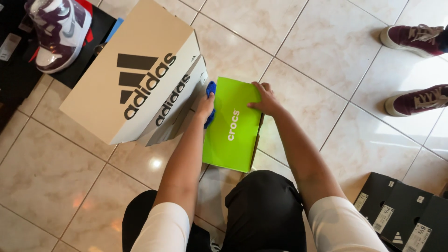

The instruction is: Cleaning shoe boxes with a blue cloth in a storage area

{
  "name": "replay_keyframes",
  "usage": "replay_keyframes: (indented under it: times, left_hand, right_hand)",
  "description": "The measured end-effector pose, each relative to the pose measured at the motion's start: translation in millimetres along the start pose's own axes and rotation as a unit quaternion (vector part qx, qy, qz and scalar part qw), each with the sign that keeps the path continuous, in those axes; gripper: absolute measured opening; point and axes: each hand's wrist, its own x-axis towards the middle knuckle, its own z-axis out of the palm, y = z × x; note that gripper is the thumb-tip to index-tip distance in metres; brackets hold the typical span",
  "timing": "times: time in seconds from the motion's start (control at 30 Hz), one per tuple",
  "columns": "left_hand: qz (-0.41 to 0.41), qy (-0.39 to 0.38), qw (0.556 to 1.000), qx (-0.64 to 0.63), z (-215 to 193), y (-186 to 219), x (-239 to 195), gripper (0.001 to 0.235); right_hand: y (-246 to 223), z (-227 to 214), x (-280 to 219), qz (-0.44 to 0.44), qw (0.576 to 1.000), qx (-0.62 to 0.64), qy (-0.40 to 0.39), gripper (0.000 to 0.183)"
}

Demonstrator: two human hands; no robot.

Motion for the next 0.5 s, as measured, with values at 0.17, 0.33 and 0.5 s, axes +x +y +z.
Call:
replay_keyframes:
  times: [0.17,0.33,0.5]
  left_hand:
    - [0.012,0.003,0.998,0.065,0.2,27.2,33.0,0.067]
    - [0.075,0.009,0.996,0.04,5.3,54.1,44.6,0.059]
    - [0.017,-0.018,0.998,0.052,-10.8,44.2,0.0,0.067]
  right_hand:
    - [-26.8,-9.1,-16.2,0.012,1.0,0.022,-0.005,0.097]
    - [-23.1,-6.5,-19.5,0.022,0.999,0.035,-0.01,0.096]
    - [-29.3,-7.7,-23.7,0.019,0.999,0.026,-0.011,0.099]
